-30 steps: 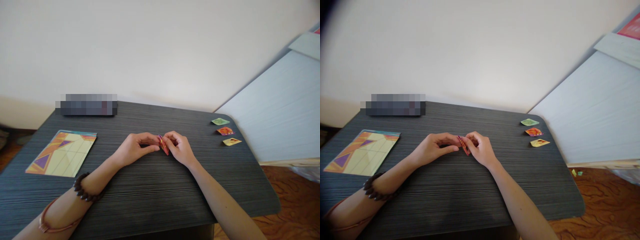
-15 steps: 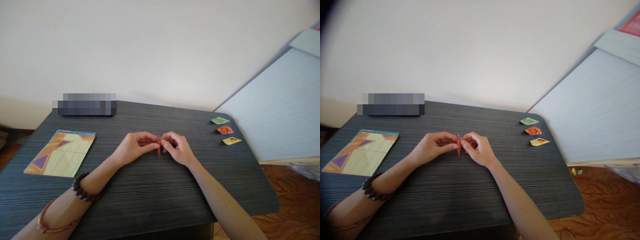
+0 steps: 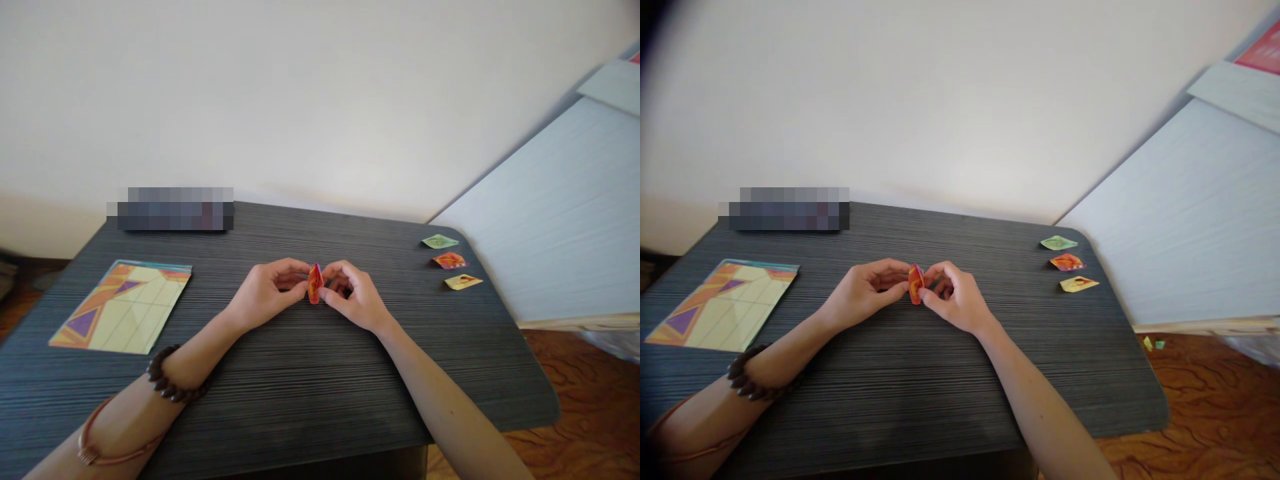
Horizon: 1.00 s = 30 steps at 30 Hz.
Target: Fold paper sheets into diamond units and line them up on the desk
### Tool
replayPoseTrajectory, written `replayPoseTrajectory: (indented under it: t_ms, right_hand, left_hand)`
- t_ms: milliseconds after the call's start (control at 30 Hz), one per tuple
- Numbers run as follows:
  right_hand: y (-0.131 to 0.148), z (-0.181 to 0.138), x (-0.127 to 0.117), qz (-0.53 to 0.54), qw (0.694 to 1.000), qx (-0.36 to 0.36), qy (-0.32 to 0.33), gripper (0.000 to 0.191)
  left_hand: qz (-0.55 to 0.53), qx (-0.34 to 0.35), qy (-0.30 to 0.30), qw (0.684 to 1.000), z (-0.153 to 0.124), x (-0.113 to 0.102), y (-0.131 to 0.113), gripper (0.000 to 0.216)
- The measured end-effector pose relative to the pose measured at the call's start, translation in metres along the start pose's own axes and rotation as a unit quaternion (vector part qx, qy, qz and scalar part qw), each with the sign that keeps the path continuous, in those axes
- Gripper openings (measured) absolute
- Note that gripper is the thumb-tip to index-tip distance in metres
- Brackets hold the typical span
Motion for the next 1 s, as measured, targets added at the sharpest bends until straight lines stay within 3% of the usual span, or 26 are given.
replayPoseTrajectory:
  t_ms: [267, 633, 833, 1000]
  right_hand:
    - [0.002, 0.000, 0.000, 0.001, 1.000, -0.001, -0.002, 0.018]
    - [0.004, -0.001, 0.003, -0.020, 1.000, -0.010, 0.007, 0.017]
    - [0.000, 0.001, -0.001, -0.052, 0.997, 0.007, -0.055, 0.011]
    - [0.007, 0.002, 0.000, -0.166, 0.981, -0.002, -0.096, 0.014]
  left_hand:
    - [0.076, 0.027, -0.015, 0.997, 0.001, 0.000, -0.010, 0.029]
    - [0.079, 0.031, -0.003, 0.996, 0.001, 0.001, -0.007, 0.029]
    - [0.135, 0.062, -0.034, 0.988, 0.000, 0.000, -0.014, 0.025]
    - [0.215, 0.105, -0.088, 0.967, -0.004, -0.003, -0.026, 0.023]
Point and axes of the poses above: each hand's wrist, its own z-axis towards the middle knuckle, its own x-axis out of the palm, y = z × x, the point moved 10 cm from there along z, towards the middle knuckle, and after that the axes turned 1 degree about -x, right-handed, at the moved point
